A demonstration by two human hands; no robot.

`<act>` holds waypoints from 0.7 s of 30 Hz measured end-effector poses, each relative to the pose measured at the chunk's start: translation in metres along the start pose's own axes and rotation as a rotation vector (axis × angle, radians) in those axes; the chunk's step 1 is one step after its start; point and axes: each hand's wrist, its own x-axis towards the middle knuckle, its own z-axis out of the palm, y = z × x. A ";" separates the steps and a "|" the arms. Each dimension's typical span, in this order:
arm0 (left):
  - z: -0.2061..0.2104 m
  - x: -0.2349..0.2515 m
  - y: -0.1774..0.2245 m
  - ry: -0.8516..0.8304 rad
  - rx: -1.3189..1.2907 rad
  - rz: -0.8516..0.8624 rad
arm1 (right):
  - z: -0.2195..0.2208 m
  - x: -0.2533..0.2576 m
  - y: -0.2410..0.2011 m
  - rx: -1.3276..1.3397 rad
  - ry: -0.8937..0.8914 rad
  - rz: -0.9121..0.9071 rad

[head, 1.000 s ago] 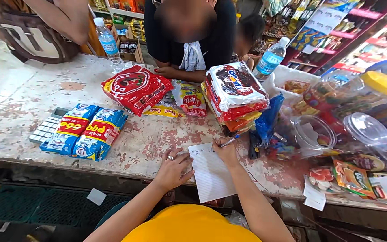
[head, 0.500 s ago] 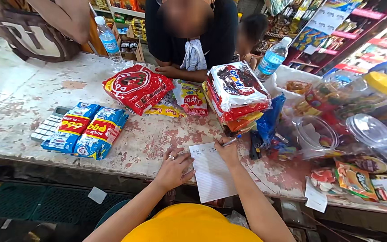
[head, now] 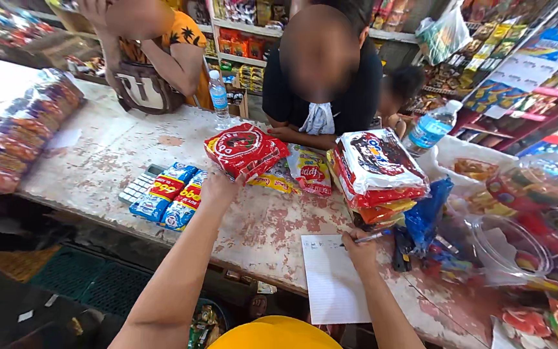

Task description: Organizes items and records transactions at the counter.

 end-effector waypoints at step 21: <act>-0.075 -0.038 -0.074 0.578 -1.080 0.202 | -0.002 -0.003 0.004 0.118 0.015 0.031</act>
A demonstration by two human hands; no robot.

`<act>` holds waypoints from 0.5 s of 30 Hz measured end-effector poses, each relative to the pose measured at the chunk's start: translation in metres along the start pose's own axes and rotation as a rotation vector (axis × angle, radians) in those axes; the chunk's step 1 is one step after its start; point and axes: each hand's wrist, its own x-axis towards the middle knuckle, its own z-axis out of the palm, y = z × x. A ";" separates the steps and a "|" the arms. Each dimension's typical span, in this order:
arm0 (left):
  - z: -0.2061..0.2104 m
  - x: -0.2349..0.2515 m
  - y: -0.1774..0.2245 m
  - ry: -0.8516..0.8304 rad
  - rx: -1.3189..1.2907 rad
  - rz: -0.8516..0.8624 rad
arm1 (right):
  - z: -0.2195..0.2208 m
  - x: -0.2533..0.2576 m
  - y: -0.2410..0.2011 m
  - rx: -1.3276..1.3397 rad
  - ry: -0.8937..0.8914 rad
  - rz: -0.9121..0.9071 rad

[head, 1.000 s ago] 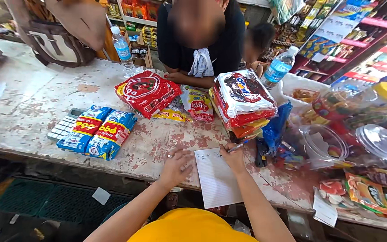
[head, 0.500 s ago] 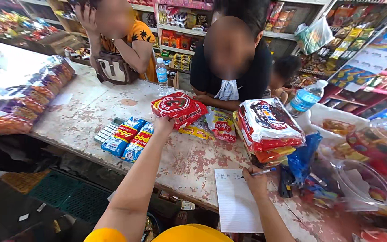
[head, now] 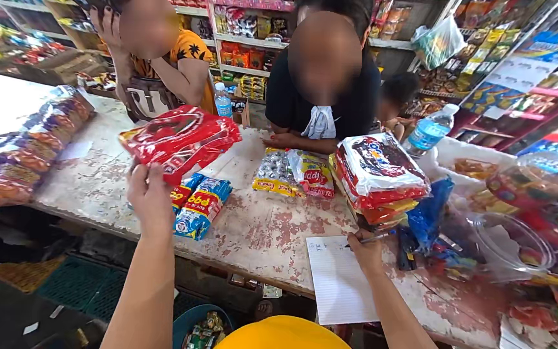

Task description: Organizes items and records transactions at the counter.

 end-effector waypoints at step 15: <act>0.005 -0.188 -0.078 -0.399 0.397 0.572 | 0.024 -0.013 -0.043 -0.171 -0.253 -0.058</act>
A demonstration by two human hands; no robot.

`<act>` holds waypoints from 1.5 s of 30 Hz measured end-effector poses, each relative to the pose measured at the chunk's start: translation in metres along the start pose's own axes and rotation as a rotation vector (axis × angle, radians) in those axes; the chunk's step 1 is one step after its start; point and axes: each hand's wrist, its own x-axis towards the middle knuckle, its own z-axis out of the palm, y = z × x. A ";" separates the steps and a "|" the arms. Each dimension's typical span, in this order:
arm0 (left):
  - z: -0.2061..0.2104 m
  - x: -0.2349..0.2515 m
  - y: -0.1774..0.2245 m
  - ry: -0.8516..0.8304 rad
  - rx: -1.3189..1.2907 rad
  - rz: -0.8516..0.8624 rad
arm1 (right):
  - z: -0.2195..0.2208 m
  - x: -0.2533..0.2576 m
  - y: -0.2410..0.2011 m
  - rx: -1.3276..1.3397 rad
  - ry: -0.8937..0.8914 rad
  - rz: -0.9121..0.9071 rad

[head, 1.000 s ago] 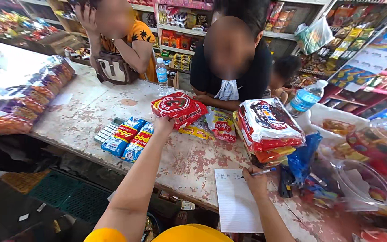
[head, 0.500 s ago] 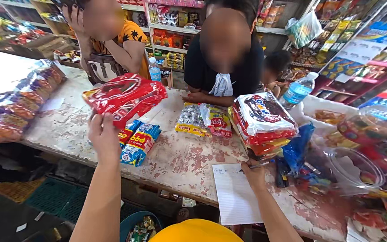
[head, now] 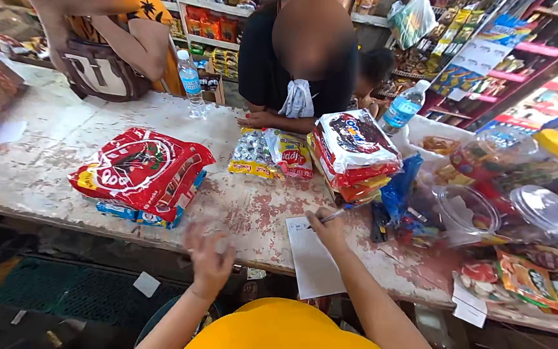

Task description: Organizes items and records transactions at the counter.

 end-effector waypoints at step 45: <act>0.088 0.006 0.016 -0.917 0.082 0.350 | 0.019 0.005 0.014 -0.087 -0.086 -0.013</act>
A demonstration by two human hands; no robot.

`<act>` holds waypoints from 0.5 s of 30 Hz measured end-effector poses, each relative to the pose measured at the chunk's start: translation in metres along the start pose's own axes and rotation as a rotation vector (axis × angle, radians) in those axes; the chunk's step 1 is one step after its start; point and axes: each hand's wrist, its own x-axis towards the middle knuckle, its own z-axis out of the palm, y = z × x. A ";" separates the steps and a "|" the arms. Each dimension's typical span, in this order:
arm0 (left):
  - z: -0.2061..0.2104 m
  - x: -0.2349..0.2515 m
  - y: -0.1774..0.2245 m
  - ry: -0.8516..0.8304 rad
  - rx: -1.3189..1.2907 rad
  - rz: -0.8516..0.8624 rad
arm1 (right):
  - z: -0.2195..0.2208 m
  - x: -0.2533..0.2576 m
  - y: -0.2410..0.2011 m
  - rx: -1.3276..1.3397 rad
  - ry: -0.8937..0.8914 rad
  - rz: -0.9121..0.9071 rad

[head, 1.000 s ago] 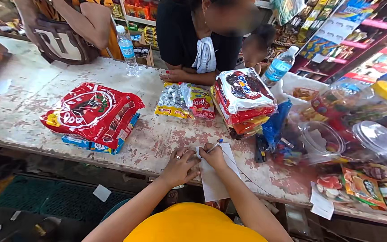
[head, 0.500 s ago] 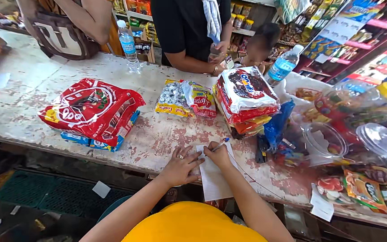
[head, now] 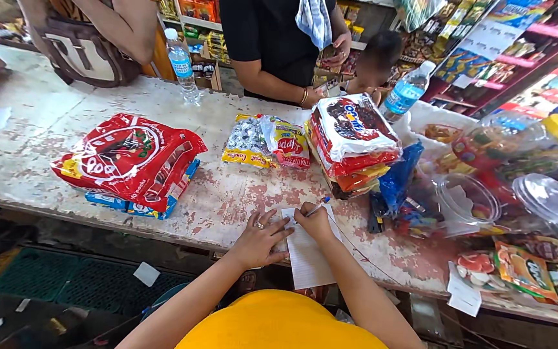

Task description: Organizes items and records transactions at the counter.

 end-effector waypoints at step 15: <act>-0.002 0.001 0.001 -0.027 -0.024 -0.019 | 0.002 0.002 0.006 0.041 0.028 -0.039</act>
